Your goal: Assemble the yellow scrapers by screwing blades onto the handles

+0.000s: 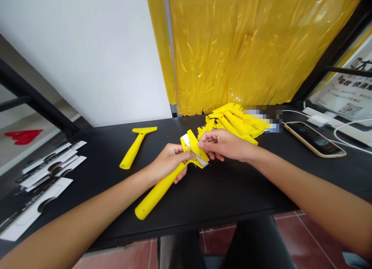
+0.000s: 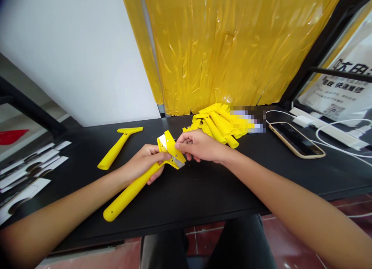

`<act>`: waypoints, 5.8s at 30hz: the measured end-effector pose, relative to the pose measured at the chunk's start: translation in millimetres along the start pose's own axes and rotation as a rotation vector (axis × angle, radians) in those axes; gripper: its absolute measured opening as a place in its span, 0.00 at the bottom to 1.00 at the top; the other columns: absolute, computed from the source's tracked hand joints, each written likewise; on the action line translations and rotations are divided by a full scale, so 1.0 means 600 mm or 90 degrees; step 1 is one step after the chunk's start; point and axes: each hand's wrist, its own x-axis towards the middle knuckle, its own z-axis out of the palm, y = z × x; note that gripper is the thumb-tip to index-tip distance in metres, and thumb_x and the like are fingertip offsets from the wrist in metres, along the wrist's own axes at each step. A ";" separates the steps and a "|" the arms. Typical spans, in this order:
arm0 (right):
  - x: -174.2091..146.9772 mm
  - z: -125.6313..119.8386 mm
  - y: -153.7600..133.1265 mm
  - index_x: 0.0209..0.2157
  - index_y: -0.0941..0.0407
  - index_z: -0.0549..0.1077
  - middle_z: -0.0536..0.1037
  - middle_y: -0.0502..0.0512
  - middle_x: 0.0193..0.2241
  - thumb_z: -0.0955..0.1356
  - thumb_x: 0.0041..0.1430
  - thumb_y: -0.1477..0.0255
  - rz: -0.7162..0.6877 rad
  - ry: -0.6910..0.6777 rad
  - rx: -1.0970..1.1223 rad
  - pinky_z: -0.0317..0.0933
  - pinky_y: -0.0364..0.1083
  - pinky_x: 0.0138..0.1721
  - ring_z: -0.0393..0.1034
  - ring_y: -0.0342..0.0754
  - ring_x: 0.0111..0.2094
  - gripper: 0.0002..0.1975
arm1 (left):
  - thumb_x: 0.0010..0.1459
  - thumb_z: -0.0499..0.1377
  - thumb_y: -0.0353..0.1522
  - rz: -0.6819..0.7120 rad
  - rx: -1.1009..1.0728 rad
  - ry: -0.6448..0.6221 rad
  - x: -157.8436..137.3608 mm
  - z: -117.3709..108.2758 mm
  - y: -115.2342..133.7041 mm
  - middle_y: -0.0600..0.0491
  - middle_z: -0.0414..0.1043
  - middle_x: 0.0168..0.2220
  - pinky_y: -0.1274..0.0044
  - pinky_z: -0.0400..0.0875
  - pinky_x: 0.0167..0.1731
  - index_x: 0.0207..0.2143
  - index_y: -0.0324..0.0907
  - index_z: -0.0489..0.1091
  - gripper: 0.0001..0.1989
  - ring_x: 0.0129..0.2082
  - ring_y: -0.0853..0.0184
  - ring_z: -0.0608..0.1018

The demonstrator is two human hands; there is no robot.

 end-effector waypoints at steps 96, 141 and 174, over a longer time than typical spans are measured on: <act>-0.005 -0.014 0.013 0.68 0.50 0.51 0.71 0.52 0.41 0.77 0.49 0.57 -0.325 -0.087 -0.336 0.61 0.45 0.37 0.63 0.46 0.35 0.51 | 0.62 0.56 0.37 -0.017 0.001 -0.144 0.012 -0.033 -0.003 0.54 0.63 0.09 0.81 0.53 0.07 0.21 0.43 0.60 0.17 0.05 0.70 0.63; 0.010 0.025 0.020 0.30 0.59 0.73 0.80 0.54 0.27 0.72 0.58 0.53 -0.007 -0.063 0.106 0.68 0.41 0.20 0.72 0.42 0.22 0.21 | 0.60 0.60 0.41 0.012 -0.038 -0.017 0.010 -0.016 -0.001 0.52 0.72 0.21 0.79 0.66 0.09 0.29 0.37 0.70 0.16 0.12 0.68 0.72; 0.016 0.009 0.046 0.39 0.54 0.79 0.79 0.53 0.35 0.67 0.64 0.72 -0.263 0.010 -0.509 0.58 0.46 0.39 0.69 0.46 0.35 0.07 | 0.59 0.58 0.35 0.081 -0.138 0.219 0.024 -0.028 0.009 0.57 0.66 0.16 0.79 0.59 0.09 0.27 0.42 0.63 0.09 0.10 0.73 0.63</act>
